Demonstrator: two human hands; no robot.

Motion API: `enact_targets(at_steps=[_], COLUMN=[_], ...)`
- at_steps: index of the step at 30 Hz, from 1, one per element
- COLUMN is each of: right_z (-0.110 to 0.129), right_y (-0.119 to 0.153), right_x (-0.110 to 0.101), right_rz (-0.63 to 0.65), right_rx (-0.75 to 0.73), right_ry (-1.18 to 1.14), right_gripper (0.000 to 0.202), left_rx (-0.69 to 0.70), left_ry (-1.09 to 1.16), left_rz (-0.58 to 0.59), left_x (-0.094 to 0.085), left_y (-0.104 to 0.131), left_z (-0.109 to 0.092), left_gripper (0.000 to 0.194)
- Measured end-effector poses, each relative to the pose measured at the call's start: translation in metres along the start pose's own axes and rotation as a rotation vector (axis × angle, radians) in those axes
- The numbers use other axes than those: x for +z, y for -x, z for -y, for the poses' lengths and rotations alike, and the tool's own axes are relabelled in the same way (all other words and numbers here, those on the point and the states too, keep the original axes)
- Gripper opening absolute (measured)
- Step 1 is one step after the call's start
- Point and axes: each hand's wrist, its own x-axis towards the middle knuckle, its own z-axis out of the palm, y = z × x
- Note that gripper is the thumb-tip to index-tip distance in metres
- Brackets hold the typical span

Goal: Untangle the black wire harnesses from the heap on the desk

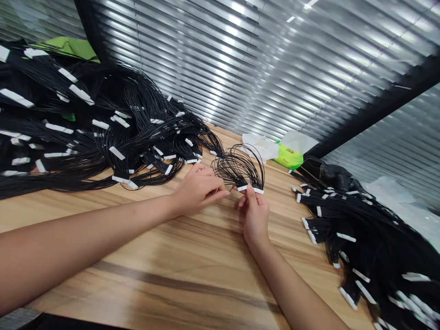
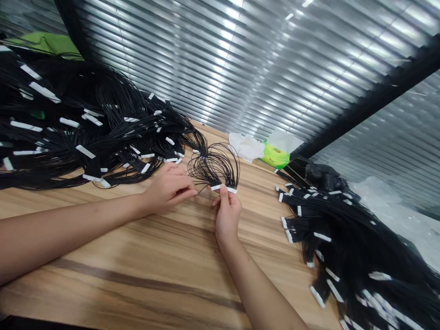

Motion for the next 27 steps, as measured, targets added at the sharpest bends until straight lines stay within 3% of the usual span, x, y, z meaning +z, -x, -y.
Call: enact_targets(at_steps=[4,11,13,15,18,20,24,27], right_z=[0.003,0.008,0.010,0.012,0.017,0.019,0.022,0.024], right_y=[-0.006,-0.006,-0.003,0.002,0.008,0.011,0.013,0.010], right_x=[0.001,0.002,0.002,0.002,0.001,0.001,0.000,-0.001], right_rz=[-0.010,0.120,0.203,0.287,0.351,0.356,0.354,0.335], right_rx=[0.097,0.369,0.402,0.401,0.367,0.354,0.312,0.253], right_ry=[-0.273,-0.666,-0.739,-0.752,-0.698,-0.677,-0.574,-0.557], right_gripper=[0.026,0.012,0.013,0.019,0.026,0.026,0.022,0.019], left_rx=[0.097,-0.388,-0.483,-0.549,-0.572,-0.567,-0.516,-0.448], left_ry=[0.113,0.168,0.257,0.410,0.682,0.816,0.962,0.993], left_rz=[0.006,-0.047,-0.081,-0.123,-0.138,-0.087,0.008,-0.012], left_x=[0.002,0.003,0.005,0.008,0.011,0.011,0.010,0.011], left_y=[0.001,0.000,0.000,0.000,0.001,0.002,0.002,0.001], left_z=[0.001,0.009,0.011,0.012,0.011,0.010,0.009,0.007], left_gripper=[0.035,0.026,0.016,0.018,0.030,0.036,0.046,0.053])
